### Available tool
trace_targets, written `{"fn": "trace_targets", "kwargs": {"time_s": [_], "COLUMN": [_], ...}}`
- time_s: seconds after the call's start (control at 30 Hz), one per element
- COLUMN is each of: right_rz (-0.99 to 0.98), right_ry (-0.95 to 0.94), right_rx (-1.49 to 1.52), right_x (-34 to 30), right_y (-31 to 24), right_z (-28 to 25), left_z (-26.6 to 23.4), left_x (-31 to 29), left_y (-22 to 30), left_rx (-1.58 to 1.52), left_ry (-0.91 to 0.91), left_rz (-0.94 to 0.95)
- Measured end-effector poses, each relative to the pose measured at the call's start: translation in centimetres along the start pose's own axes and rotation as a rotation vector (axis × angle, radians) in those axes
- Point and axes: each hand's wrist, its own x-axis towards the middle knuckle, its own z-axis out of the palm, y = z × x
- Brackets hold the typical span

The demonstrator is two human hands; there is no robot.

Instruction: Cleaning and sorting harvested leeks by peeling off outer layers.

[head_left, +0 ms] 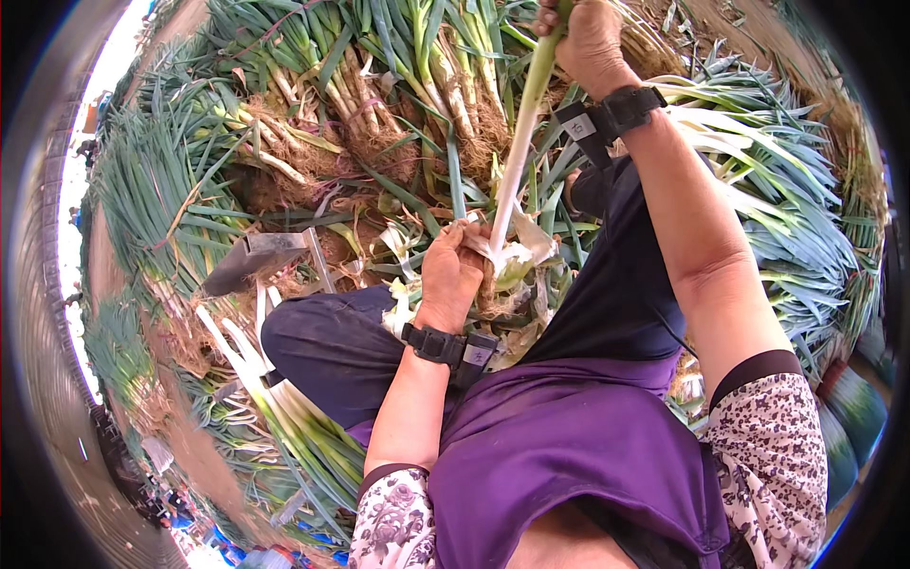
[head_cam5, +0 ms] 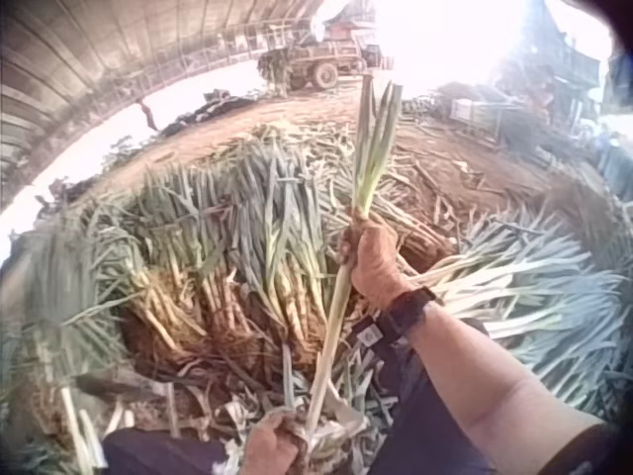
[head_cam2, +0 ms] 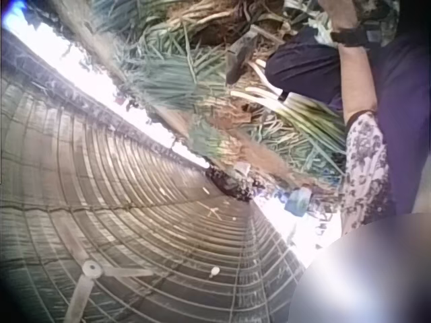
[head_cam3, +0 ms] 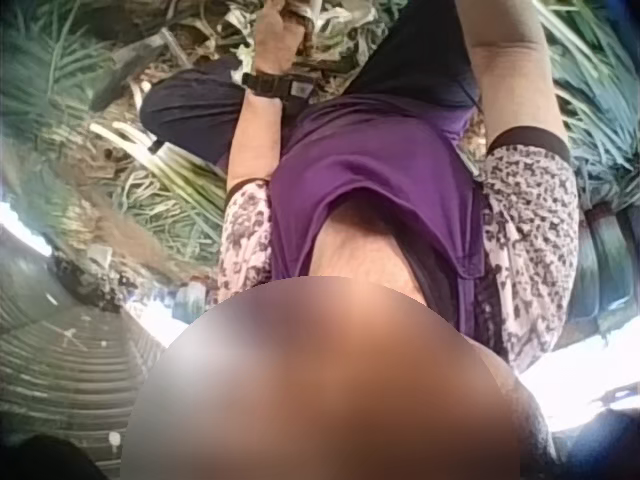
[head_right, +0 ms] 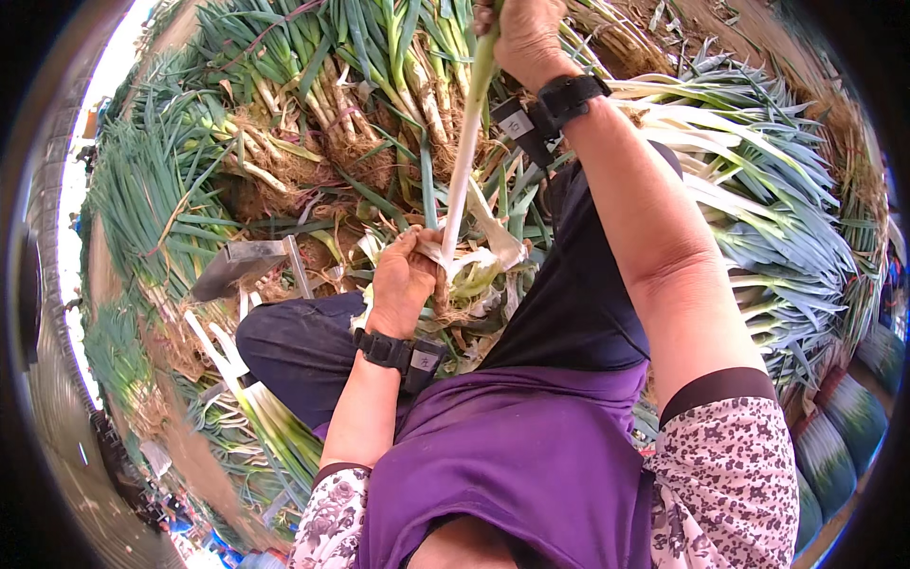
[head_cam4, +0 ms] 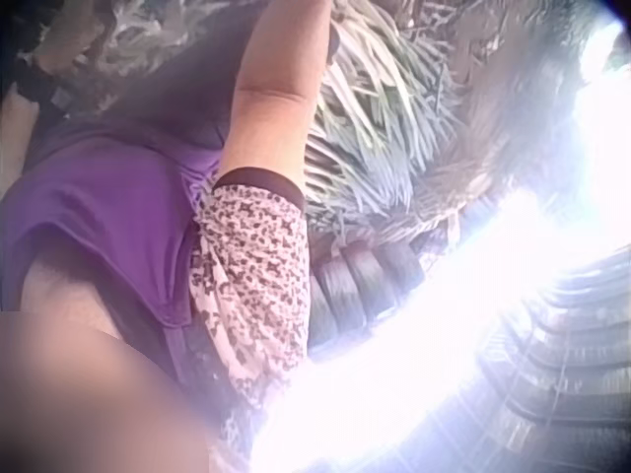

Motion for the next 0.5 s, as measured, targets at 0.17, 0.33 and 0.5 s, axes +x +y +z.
{"fn": "trace_targets", "kwargs": {"time_s": [0.17,0.33,0.5], "right_rz": [-0.058,-0.045,-0.504], "right_ry": [0.236,0.396,0.326], "right_rx": [0.046,0.037,-1.904], "right_x": [4.4,5.6,7.6], "right_y": [-0.4,-2.0,-3.9], "right_z": [-4.1,-6.0,-13.3], "left_z": [1.1,-4.3,-6.8], "left_x": [-2.8,-7.1,-11.7], "left_y": [1.8,3.5,5.8], "left_rx": [1.006,1.647,1.570], "left_ry": [-0.093,-0.263,0.017], "left_rz": [0.377,0.867,0.393]}}
